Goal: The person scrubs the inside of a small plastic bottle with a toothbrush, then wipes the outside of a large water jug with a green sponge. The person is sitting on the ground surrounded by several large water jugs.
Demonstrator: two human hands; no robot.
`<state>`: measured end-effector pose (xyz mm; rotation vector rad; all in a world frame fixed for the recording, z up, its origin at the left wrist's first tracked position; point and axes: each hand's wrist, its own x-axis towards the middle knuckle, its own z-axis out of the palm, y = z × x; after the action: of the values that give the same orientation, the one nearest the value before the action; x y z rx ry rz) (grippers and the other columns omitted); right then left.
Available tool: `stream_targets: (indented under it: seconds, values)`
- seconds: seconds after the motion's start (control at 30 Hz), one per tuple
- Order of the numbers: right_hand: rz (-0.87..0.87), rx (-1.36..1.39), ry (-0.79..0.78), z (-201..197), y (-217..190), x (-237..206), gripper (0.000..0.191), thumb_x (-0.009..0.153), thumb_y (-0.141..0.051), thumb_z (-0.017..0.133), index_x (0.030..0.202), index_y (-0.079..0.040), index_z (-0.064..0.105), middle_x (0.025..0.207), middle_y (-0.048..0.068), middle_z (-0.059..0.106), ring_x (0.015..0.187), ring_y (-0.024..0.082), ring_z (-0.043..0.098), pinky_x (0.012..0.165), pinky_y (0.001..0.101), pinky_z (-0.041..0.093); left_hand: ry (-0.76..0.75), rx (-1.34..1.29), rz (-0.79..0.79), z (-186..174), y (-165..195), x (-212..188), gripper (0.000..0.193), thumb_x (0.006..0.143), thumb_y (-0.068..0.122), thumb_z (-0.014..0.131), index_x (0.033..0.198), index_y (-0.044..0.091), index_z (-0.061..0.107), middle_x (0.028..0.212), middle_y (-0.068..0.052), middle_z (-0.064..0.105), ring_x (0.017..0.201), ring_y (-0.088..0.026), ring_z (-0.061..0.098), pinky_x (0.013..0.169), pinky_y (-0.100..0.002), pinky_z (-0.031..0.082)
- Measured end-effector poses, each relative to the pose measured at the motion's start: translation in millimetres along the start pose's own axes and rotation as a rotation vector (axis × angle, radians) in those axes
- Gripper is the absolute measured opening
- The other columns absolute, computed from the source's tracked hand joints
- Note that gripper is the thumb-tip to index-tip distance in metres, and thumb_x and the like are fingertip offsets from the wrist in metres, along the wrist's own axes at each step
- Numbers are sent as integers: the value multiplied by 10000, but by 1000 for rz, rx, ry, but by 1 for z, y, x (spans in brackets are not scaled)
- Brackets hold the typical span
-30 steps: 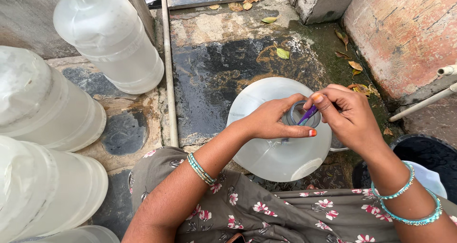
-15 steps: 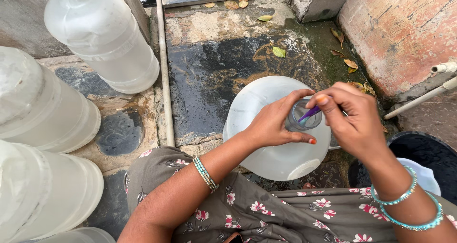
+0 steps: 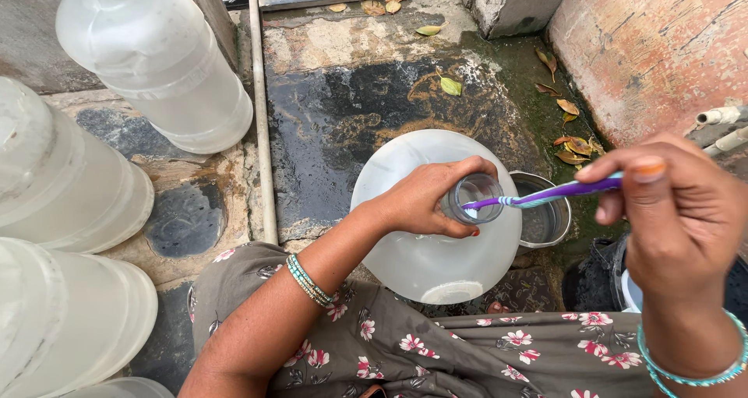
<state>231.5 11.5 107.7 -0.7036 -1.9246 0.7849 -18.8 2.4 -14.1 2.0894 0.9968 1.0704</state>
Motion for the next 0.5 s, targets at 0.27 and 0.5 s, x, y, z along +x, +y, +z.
stream_targets:
  seconds: [0.27,0.5]
  values:
    - [116,-102,-316,57,27,12,318,1052,-249,569,914,-13,734,785,17,618,566,69,563,527,240,435,-30,-27,-24,3,16,-6,734,771,456,866,1298,91,509,1199,-132,688,1133,-319,697,990,-393,538]
    - [-24,-13,-96,-13,-5,-5,394,1184,-335,498,986,-35,659,899,25,624,653,28,537,653,175,430,12,-154,-15,1,13,-8,647,886,488,805,1369,124,574,1296,-102,695,1242,-265,682,1083,-385,512]
